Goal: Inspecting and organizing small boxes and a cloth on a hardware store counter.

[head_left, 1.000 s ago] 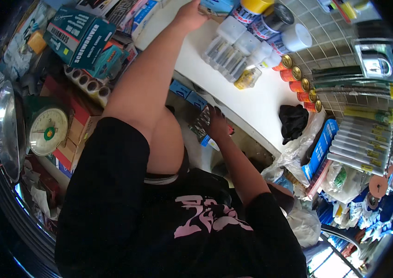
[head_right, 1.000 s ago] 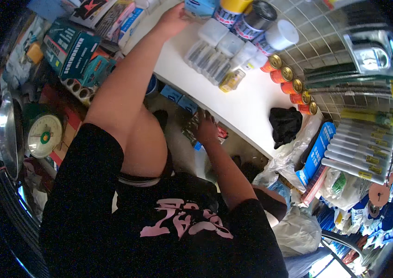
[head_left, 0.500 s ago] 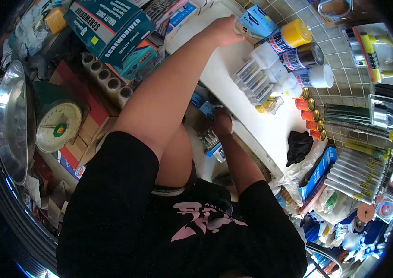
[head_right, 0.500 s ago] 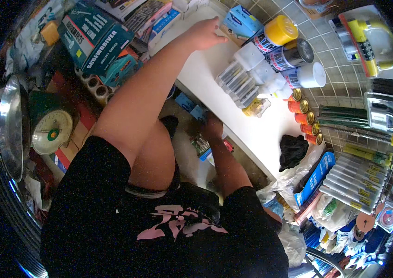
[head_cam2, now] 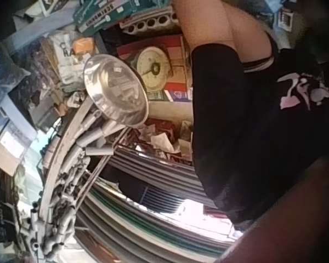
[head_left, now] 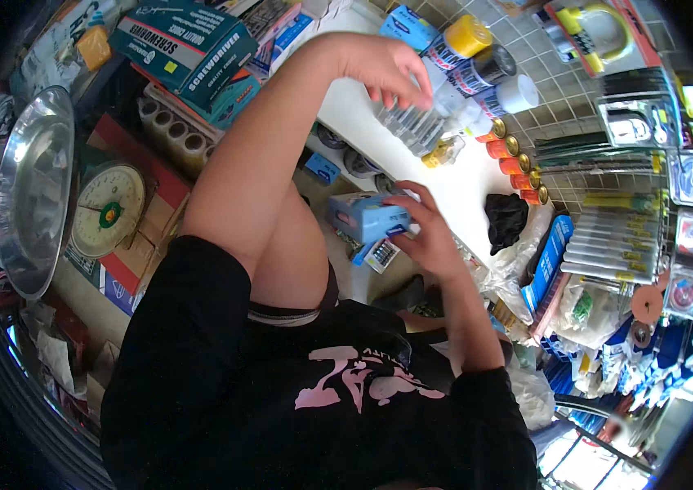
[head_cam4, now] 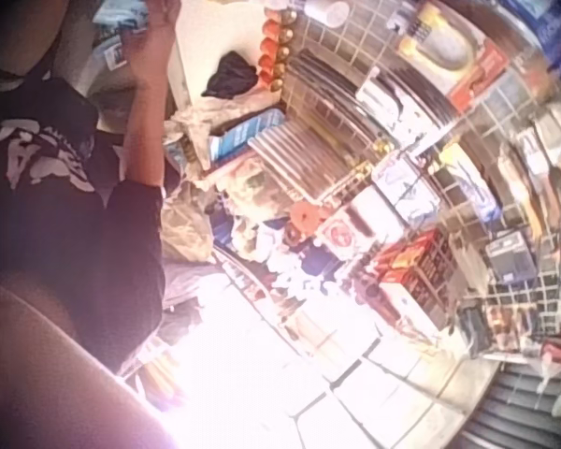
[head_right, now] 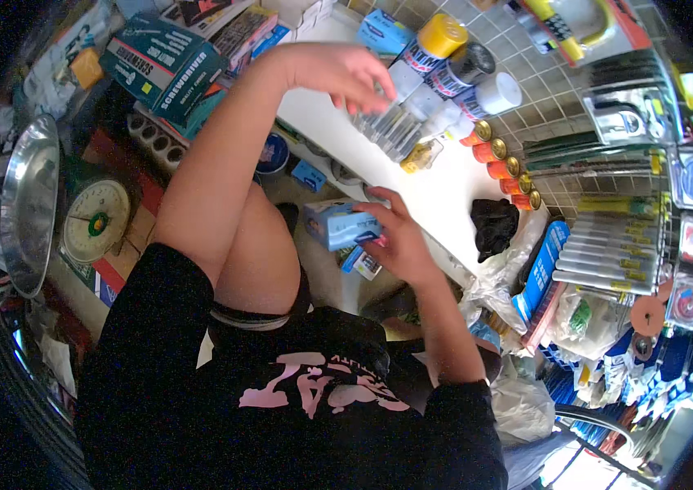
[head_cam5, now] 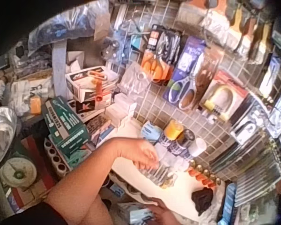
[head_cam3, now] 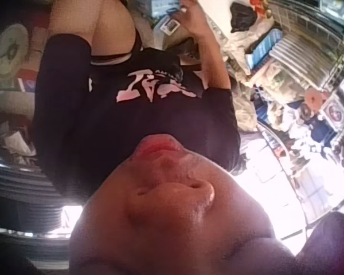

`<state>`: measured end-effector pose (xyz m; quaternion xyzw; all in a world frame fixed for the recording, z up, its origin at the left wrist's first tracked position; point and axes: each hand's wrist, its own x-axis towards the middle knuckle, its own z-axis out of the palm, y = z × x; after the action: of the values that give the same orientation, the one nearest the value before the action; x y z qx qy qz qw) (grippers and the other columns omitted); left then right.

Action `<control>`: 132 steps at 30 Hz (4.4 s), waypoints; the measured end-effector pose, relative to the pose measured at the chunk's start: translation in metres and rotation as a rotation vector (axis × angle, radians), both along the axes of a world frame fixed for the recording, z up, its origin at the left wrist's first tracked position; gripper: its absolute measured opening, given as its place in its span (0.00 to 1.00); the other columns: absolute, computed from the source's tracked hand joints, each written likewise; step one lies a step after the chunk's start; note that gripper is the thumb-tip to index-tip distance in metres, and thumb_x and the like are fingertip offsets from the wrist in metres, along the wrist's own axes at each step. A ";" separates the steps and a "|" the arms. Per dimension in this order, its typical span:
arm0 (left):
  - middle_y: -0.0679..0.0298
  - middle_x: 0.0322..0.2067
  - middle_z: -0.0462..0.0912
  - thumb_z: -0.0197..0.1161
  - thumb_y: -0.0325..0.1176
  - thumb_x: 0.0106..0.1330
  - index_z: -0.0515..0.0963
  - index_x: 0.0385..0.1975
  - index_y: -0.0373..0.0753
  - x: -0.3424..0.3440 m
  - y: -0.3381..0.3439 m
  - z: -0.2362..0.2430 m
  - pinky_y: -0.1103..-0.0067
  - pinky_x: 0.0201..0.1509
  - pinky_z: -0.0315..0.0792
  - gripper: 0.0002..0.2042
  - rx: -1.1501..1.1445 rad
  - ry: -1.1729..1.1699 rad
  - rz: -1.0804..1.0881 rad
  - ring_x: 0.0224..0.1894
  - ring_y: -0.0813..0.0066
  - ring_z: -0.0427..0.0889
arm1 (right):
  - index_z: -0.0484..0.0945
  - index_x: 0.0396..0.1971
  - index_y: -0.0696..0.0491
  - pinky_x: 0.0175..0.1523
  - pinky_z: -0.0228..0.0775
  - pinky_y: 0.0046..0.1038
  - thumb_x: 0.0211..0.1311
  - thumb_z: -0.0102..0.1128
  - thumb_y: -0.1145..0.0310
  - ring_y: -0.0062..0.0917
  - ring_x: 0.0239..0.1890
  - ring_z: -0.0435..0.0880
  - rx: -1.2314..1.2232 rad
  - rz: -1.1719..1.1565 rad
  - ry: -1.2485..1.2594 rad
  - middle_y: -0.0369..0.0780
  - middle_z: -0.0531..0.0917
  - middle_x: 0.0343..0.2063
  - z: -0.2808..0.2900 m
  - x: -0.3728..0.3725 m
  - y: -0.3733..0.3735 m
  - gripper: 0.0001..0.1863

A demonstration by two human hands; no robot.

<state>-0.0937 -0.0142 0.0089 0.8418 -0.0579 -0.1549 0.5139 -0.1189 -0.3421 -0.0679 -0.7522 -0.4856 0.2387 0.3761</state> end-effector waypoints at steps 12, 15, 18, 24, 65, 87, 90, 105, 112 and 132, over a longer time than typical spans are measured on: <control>0.55 0.58 0.81 0.82 0.27 0.51 0.64 0.72 0.34 -0.018 -0.096 0.009 0.74 0.57 0.79 0.46 -0.647 0.224 -0.624 0.55 0.72 0.82 | 0.84 0.52 0.50 0.67 0.70 0.41 0.41 0.72 0.84 0.44 0.70 0.72 0.023 0.083 -0.326 0.51 0.70 0.68 0.215 0.012 -0.033 0.31; 0.57 0.55 0.83 0.82 0.26 0.51 0.68 0.69 0.32 -0.018 -0.090 0.011 0.73 0.58 0.79 0.43 -0.685 0.211 -0.678 0.55 0.72 0.83 | 0.83 0.54 0.51 0.57 0.80 0.36 0.47 0.65 0.90 0.38 0.62 0.82 0.140 0.157 -0.435 0.51 0.69 0.70 0.216 0.019 -0.027 0.31; 0.60 0.52 0.85 0.82 0.25 0.50 0.71 0.67 0.33 -0.027 -0.079 0.018 0.74 0.58 0.79 0.40 -0.744 0.047 -0.545 0.53 0.73 0.83 | 0.76 0.64 0.51 0.52 0.83 0.29 0.52 0.64 0.89 0.34 0.56 0.85 0.208 -0.084 -0.373 0.51 0.69 0.70 0.215 0.020 -0.013 0.36; 0.64 0.54 0.83 0.79 0.22 0.50 0.74 0.65 0.36 -0.015 -0.028 0.011 0.72 0.68 0.70 0.38 -0.597 -0.348 -0.160 0.60 0.74 0.77 | 0.61 0.74 0.57 0.47 0.80 0.26 0.65 0.71 0.52 0.24 0.45 0.84 0.193 -0.120 0.163 0.45 0.82 0.52 0.224 0.055 0.017 0.44; 0.58 0.82 0.42 0.45 0.72 0.72 0.41 0.81 0.42 0.064 0.035 -0.087 0.33 0.72 0.48 0.49 -1.474 -0.018 0.914 0.81 0.53 0.47 | 0.72 0.67 0.45 0.64 0.72 0.45 0.53 0.75 0.66 0.46 0.58 0.82 -0.079 -0.344 -0.652 0.50 0.83 0.57 0.058 0.208 0.292 0.38; 0.59 0.81 0.41 0.47 0.72 0.71 0.40 0.81 0.43 0.073 0.040 -0.107 0.35 0.71 0.54 0.50 -1.409 0.019 0.928 0.81 0.50 0.45 | 0.78 0.56 0.49 0.52 0.79 0.45 0.48 0.77 0.65 0.49 0.45 0.88 -0.049 -0.339 -0.568 0.52 0.88 0.42 0.062 0.221 0.290 0.32; 0.58 0.81 0.40 0.47 0.73 0.70 0.40 0.81 0.43 0.076 0.042 -0.116 0.34 0.72 0.53 0.50 -1.392 0.012 0.897 0.81 0.50 0.44 | 0.77 0.58 0.47 0.51 0.80 0.46 0.49 0.77 0.63 0.49 0.45 0.88 -0.075 -0.355 -0.611 0.51 0.88 0.41 0.048 0.221 0.293 0.33; 0.62 0.82 0.34 0.44 0.74 0.71 0.37 0.81 0.45 0.080 0.036 -0.125 0.33 0.71 0.52 0.50 -1.350 0.082 0.914 0.82 0.44 0.38 | 0.73 0.63 0.54 0.56 0.78 0.46 0.49 0.79 0.66 0.51 0.52 0.85 -0.107 -0.322 -0.581 0.54 0.86 0.48 0.038 0.214 0.275 0.38; 0.55 0.81 0.36 0.44 0.72 0.72 0.33 0.81 0.42 0.088 0.031 -0.137 0.35 0.73 0.50 0.51 -1.533 0.099 0.945 0.82 0.45 0.38 | 0.76 0.61 0.54 0.59 0.76 0.42 0.46 0.80 0.66 0.49 0.52 0.85 -0.071 -0.383 -0.543 0.53 0.85 0.49 0.030 0.217 0.284 0.38; 0.52 0.81 0.40 0.47 0.71 0.72 0.40 0.79 0.32 0.094 0.018 -0.134 0.40 0.77 0.46 0.52 -1.627 0.056 0.938 0.83 0.54 0.40 | 0.84 0.42 0.57 0.52 0.79 0.34 0.60 0.68 0.80 0.38 0.46 0.87 0.392 -0.123 -0.276 0.47 0.86 0.45 0.014 0.006 0.114 0.11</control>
<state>0.0008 0.0043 -0.1248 0.1572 0.2092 0.1357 0.9556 -0.1129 -0.2279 -0.0542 -0.7185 -0.5226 0.0116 0.4588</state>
